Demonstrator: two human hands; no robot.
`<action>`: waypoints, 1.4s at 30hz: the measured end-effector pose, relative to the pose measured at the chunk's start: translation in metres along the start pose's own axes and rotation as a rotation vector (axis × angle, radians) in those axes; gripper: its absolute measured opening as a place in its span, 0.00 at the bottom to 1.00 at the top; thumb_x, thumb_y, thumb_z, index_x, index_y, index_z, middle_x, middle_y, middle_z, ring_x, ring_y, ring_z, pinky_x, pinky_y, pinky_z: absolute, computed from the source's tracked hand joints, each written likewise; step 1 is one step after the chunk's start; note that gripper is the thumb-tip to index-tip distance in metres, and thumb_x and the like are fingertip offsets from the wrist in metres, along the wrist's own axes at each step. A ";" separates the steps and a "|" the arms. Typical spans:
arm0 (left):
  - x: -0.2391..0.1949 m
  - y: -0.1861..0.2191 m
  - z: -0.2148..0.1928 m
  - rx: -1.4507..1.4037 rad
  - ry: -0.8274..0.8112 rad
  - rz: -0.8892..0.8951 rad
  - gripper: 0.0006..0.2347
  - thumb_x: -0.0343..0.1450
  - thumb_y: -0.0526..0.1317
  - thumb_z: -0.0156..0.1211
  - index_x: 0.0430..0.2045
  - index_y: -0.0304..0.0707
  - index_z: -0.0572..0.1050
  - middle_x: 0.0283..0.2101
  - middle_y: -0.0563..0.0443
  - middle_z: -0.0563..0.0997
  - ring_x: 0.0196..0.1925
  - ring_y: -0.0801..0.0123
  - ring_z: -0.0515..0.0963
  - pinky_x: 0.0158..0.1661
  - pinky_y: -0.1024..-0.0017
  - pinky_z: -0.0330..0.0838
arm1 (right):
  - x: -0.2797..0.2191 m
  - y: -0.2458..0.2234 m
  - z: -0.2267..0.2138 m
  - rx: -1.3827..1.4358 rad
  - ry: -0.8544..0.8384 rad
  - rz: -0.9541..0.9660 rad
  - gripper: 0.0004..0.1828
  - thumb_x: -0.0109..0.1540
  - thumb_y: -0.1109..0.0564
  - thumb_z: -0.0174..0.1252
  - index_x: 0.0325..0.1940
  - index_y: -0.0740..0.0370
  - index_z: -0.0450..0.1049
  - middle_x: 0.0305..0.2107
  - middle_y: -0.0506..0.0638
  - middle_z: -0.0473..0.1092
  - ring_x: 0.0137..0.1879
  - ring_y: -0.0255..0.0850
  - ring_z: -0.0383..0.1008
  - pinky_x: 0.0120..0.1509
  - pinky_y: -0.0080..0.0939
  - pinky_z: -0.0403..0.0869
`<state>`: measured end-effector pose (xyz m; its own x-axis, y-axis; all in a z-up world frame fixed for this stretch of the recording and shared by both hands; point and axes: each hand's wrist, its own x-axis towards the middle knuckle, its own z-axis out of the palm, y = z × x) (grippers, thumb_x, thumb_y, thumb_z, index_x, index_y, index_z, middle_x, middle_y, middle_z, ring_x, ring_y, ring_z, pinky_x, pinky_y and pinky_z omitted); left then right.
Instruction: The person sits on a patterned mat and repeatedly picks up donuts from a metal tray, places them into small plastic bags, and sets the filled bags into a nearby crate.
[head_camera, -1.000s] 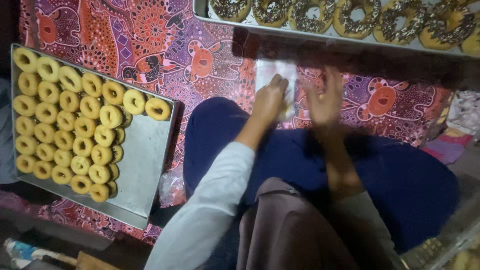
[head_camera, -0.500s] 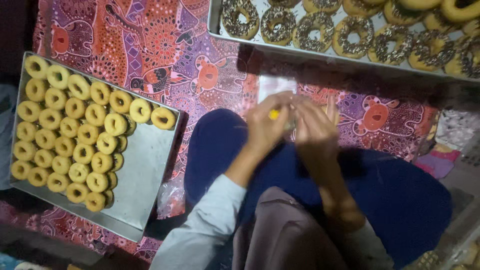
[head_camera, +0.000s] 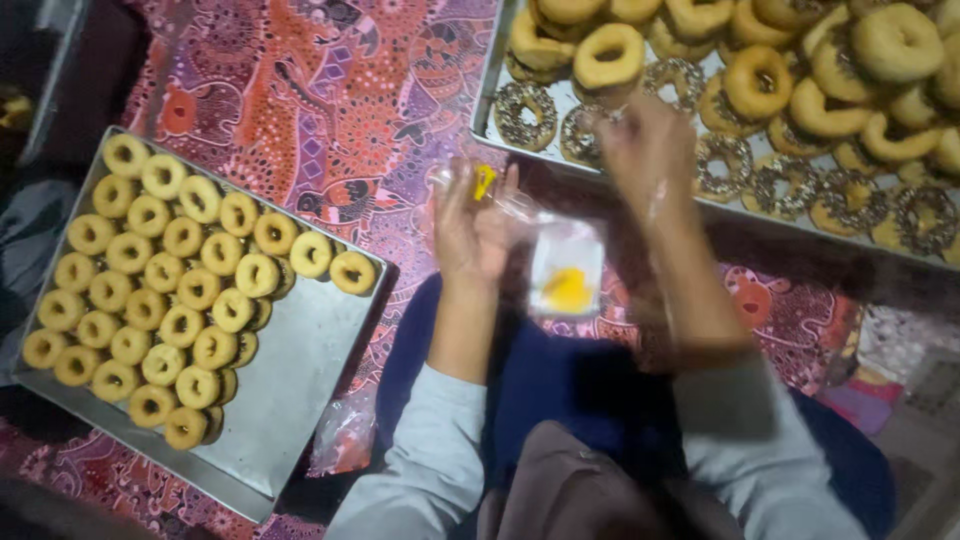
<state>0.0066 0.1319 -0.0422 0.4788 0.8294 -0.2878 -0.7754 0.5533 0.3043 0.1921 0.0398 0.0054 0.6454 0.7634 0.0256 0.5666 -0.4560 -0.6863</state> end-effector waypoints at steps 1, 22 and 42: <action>0.003 0.005 -0.001 -0.026 0.146 -0.017 0.03 0.76 0.36 0.58 0.41 0.40 0.75 0.42 0.47 0.78 0.46 0.58 0.76 0.61 0.43 0.71 | 0.025 0.010 0.001 -0.102 0.090 -0.171 0.29 0.59 0.50 0.74 0.58 0.66 0.73 0.50 0.66 0.72 0.56 0.61 0.71 0.61 0.56 0.70; -0.038 -0.056 0.001 -0.276 -0.311 -0.028 0.24 0.85 0.53 0.48 0.68 0.31 0.64 0.59 0.31 0.75 0.56 0.46 0.75 0.58 0.45 0.72 | -0.126 -0.047 0.034 0.066 0.360 -0.205 0.34 0.50 0.66 0.66 0.63 0.61 0.78 0.67 0.64 0.61 0.71 0.58 0.65 0.72 0.55 0.69; -0.169 0.077 -0.024 1.403 -0.079 0.277 0.08 0.77 0.34 0.58 0.41 0.28 0.83 0.42 0.44 0.87 0.46 0.66 0.86 0.51 0.71 0.79 | -0.181 -0.085 0.017 0.007 -0.027 -0.619 0.09 0.63 0.61 0.64 0.48 0.63 0.80 0.38 0.56 0.79 0.41 0.46 0.82 0.41 0.43 0.76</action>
<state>-0.1442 0.0323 0.0078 0.4397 0.8974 -0.0357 0.1721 -0.0452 0.9840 0.0186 -0.0516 0.0473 0.1848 0.8968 0.4021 0.8282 0.0782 -0.5550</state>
